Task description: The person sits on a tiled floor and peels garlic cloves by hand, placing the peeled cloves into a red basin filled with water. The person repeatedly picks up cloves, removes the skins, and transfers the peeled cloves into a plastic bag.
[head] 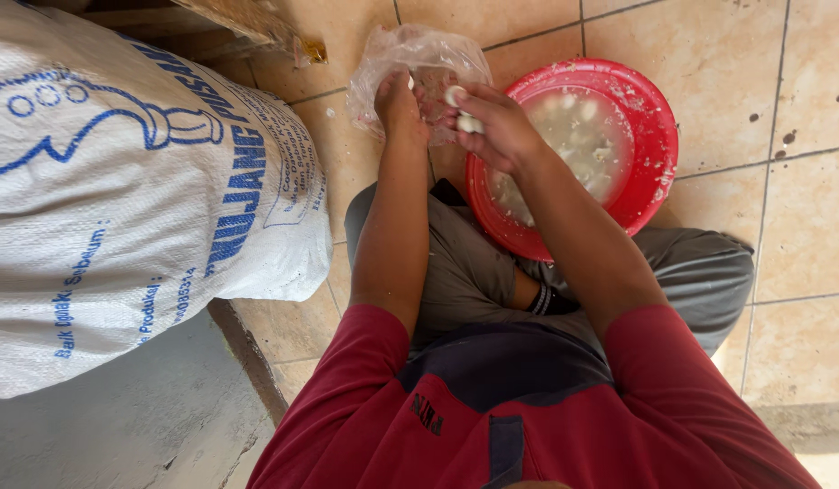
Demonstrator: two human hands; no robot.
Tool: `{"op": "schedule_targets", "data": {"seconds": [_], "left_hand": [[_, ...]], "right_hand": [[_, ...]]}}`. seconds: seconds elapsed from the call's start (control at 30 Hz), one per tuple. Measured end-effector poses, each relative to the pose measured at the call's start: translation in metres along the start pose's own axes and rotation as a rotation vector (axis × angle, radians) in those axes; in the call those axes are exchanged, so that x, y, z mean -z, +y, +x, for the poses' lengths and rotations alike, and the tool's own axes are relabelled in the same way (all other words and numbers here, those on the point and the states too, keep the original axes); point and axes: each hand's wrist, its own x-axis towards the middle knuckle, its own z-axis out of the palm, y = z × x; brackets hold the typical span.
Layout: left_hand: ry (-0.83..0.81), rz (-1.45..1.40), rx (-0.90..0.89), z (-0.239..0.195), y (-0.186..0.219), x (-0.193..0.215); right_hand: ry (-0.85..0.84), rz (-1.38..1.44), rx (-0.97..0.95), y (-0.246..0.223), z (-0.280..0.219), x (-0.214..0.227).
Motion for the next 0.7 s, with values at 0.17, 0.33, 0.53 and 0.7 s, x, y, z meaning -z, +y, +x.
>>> {"op": "schedule_targets", "data": {"seconds": [0.17,0.33,0.53,0.7], "left_hand": [[0.028,-0.046,-0.040,0.023,-0.005,0.006],[-0.103,-0.110,-0.061,0.035,-0.010,0.005],[-0.203,0.107,-0.054,-0.007,0.003,-0.002],[-0.200,0.726,-0.873,-0.092,-0.001,-0.007]], "right_hand": [[0.039,-0.140,0.016,0.008,0.075,-0.025],[0.217,-0.012,0.103,0.008,0.087,-0.020],[0.045,-0.134,0.189,-0.018,-0.016,0.019],[0.518,-0.409,0.494,-0.041,-0.094,0.114]]}}
